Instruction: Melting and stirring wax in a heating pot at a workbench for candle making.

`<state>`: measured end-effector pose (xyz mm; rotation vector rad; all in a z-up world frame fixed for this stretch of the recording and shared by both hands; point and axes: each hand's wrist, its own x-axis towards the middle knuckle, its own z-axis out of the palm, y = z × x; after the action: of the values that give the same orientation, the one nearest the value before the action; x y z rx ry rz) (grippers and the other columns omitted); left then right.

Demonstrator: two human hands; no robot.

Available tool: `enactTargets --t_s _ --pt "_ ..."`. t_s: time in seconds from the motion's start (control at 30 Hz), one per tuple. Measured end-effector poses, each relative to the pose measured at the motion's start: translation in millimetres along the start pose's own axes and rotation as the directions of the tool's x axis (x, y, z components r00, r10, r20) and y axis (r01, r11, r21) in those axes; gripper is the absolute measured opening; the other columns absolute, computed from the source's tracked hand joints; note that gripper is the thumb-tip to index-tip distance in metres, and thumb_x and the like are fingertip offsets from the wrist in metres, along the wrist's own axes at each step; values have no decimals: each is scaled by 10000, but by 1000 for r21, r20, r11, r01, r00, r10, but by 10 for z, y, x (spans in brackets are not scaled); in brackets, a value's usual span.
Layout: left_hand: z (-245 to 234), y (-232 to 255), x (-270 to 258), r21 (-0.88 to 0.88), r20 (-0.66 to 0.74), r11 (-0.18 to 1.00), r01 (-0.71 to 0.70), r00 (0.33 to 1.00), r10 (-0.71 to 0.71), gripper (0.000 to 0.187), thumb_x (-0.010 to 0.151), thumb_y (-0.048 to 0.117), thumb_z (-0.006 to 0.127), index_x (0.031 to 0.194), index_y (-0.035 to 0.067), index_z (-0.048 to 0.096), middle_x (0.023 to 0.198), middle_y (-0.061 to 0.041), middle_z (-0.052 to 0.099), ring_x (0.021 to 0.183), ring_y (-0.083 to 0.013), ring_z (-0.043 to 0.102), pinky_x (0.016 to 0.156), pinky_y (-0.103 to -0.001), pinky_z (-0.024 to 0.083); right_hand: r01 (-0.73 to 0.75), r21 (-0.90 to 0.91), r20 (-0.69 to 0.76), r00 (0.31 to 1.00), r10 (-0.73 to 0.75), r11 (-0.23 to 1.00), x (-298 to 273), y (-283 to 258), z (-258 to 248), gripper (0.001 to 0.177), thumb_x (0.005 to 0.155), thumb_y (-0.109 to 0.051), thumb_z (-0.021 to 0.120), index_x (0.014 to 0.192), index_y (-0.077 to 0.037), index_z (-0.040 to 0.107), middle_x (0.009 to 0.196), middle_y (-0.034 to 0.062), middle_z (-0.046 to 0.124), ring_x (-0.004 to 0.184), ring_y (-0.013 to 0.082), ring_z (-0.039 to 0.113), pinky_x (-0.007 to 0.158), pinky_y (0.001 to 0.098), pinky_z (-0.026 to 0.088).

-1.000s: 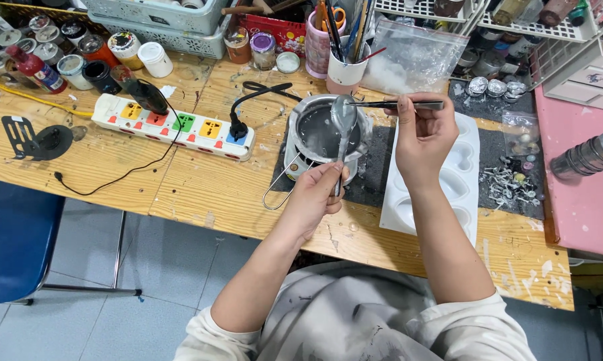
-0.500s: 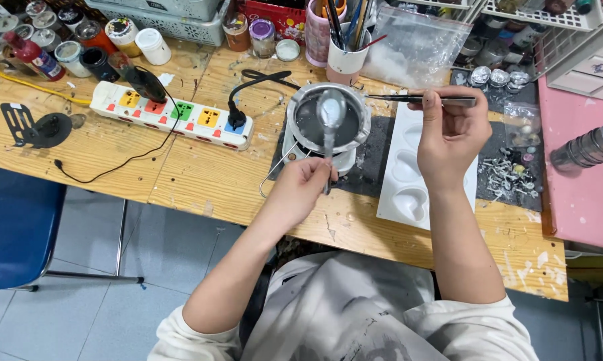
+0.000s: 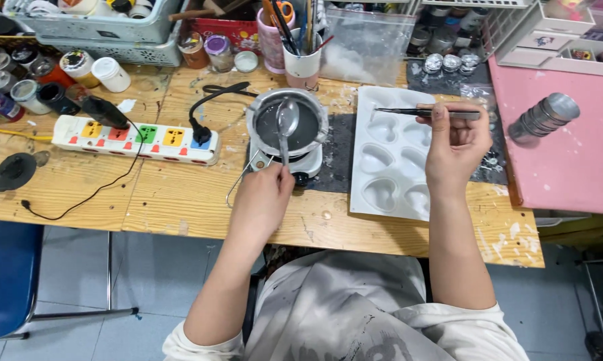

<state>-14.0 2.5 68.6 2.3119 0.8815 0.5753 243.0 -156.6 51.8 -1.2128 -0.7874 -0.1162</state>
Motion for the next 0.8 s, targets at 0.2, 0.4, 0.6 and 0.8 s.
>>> enactTargets --t_s 0.2,0.4,0.6,0.8 --pt "-46 35 12 46 -13 999 11 1000 -10 292 985 236 598 820 11 685 716 -232 670 687 -432 653 652 -539 497 33 22 117 993 -35 999 -114 107 523 111 1114 -42 637 1142 2 539 1061 124 738 947 154 734 865 270 610" --pt "-73 18 -67 8 -26 1000 -1 1000 1 280 962 242 612 806 18 674 726 -209 679 700 -418 661 651 -521 510 13 87 221 975 -32 996 -108 245 852 129 1086 -32 667 1150 8 563 1047 88 702 956 140 711 843 239 571" --pt "-132 -54 -69 23 -21 998 -51 998 51 253 946 236 626 834 20 694 741 -212 676 700 -433 647 625 -537 490 68 -43 19 998 -67 997 37 256 58 121 1132 -46 661 1153 -7 547 1065 107 731 948 149 732 881 270 610" --pt "-224 17 -50 44 16 999 28 999 -29 290 983 252 601 841 13 683 708 -213 663 685 -429 643 614 -522 485 57 -265 -275 952 -132 963 -105 469 -1273 143 1167 -46 670 1187 -4 535 1097 117 731 975 157 732 893 277 611"
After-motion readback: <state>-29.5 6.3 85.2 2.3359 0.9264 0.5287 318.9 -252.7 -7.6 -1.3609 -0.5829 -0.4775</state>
